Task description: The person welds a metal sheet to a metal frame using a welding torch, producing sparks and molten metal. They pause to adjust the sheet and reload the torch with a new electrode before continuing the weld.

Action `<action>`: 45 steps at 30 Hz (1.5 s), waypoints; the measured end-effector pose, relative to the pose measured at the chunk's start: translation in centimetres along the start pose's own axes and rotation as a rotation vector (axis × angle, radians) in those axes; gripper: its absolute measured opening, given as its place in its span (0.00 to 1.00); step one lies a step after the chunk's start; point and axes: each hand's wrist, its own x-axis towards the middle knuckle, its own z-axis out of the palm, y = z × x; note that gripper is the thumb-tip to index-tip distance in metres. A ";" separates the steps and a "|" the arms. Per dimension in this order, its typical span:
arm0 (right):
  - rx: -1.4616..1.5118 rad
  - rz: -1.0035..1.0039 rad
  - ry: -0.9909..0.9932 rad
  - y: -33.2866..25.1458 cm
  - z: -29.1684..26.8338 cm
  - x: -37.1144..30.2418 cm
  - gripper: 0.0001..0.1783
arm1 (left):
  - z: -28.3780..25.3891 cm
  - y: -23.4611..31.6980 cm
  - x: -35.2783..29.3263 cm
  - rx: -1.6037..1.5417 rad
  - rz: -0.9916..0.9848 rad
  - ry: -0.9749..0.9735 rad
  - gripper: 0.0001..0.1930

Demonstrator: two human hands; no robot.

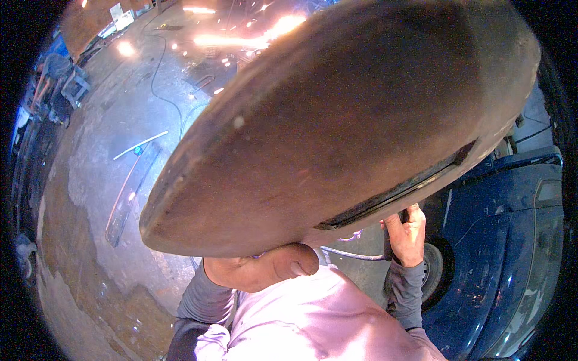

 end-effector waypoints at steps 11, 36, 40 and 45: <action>-0.017 -0.023 0.054 -0.4 0.1 -0.3 0.37 | -2.5 -1.8 -4.8 -0.344 -0.336 0.545 0.28; -0.193 -0.022 0.028 0.7 -0.7 0.3 0.24 | 0.4 -0.8 0.4 -0.189 -0.038 -0.097 0.16; -0.064 0.013 0.058 1.4 -0.5 0.1 0.22 | 0.1 0.0 0.0 -0.095 -0.166 -0.122 0.17; -0.038 0.012 0.033 1.5 -0.5 0.0 0.27 | -0.6 0.2 -1.2 -0.019 -0.231 -0.028 0.17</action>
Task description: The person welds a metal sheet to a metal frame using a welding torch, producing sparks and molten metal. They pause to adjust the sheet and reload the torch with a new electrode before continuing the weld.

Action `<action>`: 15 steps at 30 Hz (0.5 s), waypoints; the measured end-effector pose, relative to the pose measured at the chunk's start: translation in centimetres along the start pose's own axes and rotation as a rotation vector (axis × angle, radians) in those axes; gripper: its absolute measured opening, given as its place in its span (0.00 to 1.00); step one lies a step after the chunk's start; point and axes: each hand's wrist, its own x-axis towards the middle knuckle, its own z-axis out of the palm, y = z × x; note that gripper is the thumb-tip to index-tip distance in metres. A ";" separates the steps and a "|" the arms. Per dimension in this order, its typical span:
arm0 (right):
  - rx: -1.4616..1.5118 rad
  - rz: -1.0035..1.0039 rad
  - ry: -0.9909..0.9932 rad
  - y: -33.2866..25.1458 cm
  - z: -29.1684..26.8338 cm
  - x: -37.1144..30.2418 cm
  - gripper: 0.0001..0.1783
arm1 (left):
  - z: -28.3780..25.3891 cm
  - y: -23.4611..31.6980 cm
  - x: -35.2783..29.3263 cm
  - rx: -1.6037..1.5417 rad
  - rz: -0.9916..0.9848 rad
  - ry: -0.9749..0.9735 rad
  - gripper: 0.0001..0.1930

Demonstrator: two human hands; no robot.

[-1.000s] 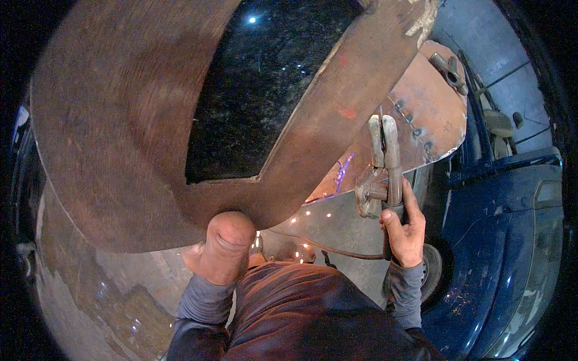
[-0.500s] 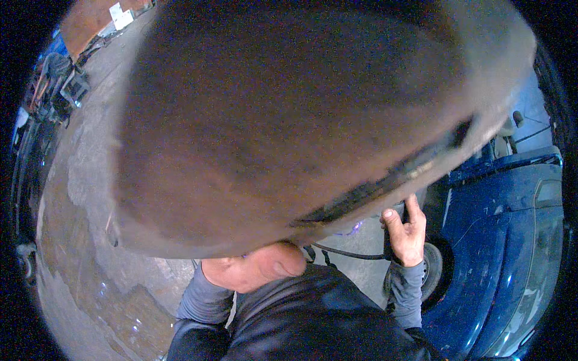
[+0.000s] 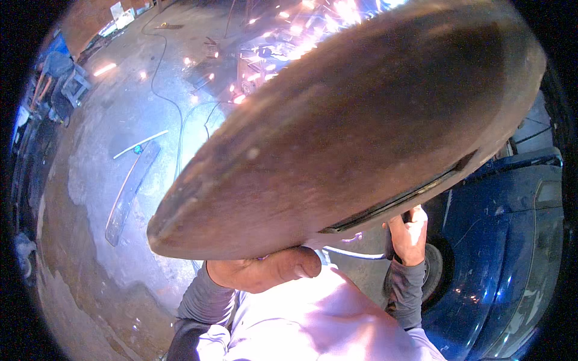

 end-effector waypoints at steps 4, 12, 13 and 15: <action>-0.038 -0.045 0.046 0.3 -0.3 -0.5 0.35 | -3.8 -6.1 -6.5 0.154 -0.038 0.346 0.20; 0.001 -0.087 0.008 -1.0 0.0 -0.8 0.37 | -0.2 -1.3 -2.2 -0.207 -0.101 0.504 0.32; -0.025 -0.093 0.014 -0.9 0.1 -0.7 0.37 | 0.0 -1.3 -1.3 -0.256 -0.066 0.530 0.32; -0.054 -0.081 0.019 -0.8 0.0 -0.7 0.37 | 0.1 -1.4 -0.9 -0.267 -0.041 0.558 0.31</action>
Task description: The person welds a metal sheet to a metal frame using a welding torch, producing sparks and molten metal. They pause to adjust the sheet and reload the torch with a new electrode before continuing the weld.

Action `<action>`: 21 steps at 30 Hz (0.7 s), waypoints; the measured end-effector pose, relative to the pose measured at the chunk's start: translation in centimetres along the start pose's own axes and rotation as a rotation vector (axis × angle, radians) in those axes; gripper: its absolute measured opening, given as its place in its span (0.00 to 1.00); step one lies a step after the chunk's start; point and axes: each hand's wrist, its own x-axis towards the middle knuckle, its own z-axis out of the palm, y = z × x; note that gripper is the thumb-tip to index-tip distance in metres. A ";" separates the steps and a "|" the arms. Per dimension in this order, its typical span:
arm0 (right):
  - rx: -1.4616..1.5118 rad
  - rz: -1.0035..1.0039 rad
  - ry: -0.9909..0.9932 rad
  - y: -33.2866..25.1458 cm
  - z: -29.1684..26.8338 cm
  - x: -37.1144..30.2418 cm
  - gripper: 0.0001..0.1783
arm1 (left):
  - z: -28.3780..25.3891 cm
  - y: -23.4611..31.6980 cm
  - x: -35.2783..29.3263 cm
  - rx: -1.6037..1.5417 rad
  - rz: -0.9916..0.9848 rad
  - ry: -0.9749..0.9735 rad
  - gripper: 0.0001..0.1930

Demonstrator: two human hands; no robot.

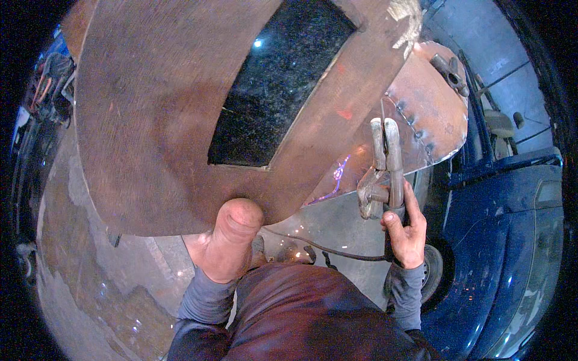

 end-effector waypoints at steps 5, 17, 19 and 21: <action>-0.008 0.007 0.002 -0.2 -0.1 0.1 0.38 | 0.3 -0.5 -0.1 0.037 0.031 0.026 0.30; -0.021 -0.060 0.007 -0.2 0.1 0.8 0.37 | 0.3 -0.5 1.6 0.172 0.165 -0.553 0.25; 0.042 -0.001 -0.002 0.2 0.1 0.8 0.37 | 1.2 0.0 1.4 0.103 0.061 -0.577 0.23; -0.055 0.001 0.000 0.9 -0.1 0.7 0.35 | 2.0 0.6 0.9 0.076 -0.084 -0.558 0.20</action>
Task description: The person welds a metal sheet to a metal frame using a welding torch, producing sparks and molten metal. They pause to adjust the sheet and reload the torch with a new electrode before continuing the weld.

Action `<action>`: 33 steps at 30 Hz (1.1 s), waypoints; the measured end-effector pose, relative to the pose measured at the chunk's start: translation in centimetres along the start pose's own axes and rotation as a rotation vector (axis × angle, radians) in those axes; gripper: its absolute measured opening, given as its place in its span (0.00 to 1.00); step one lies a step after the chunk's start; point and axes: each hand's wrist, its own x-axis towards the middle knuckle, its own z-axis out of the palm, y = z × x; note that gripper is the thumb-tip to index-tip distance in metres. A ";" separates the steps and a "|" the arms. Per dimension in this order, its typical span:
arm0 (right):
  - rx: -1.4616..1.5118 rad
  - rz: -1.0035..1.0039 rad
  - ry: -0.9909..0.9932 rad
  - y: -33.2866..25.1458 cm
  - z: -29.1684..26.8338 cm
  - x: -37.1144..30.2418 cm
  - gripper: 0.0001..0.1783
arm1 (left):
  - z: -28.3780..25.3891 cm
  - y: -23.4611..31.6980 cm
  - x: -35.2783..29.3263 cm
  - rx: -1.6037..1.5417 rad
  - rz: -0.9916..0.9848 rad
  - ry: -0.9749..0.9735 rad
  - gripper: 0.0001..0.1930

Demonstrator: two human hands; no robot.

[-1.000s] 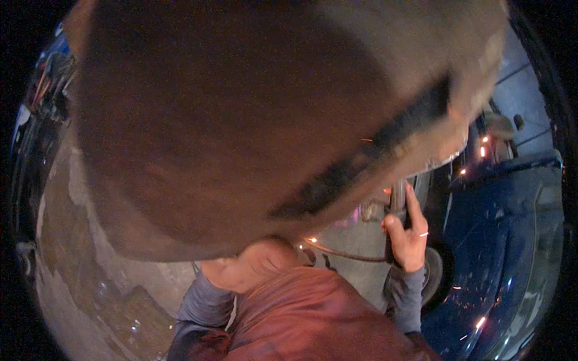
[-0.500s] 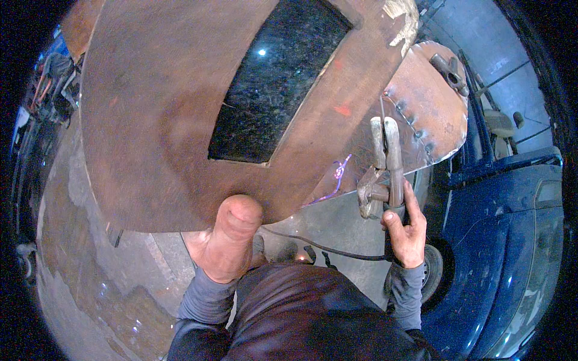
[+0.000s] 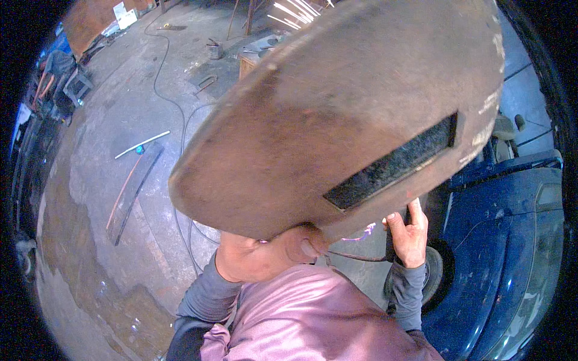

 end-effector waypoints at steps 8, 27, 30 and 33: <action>0.057 0.010 -0.057 -2.4 0.4 0.2 0.26 | -0.6 0.4 1.1 0.036 0.032 -0.123 0.18; 0.070 0.024 0.011 -1.7 1.5 -0.9 0.38 | -3.7 -3.2 4.2 0.006 0.176 0.461 0.19; 0.021 -0.023 0.016 -2.1 1.7 -1.0 0.38 | -3.7 -3.1 4.0 0.060 0.200 0.470 0.20; 0.024 -0.009 0.021 -2.2 1.8 -1.3 0.38 | -4.0 -2.7 3.5 0.084 0.147 0.417 0.21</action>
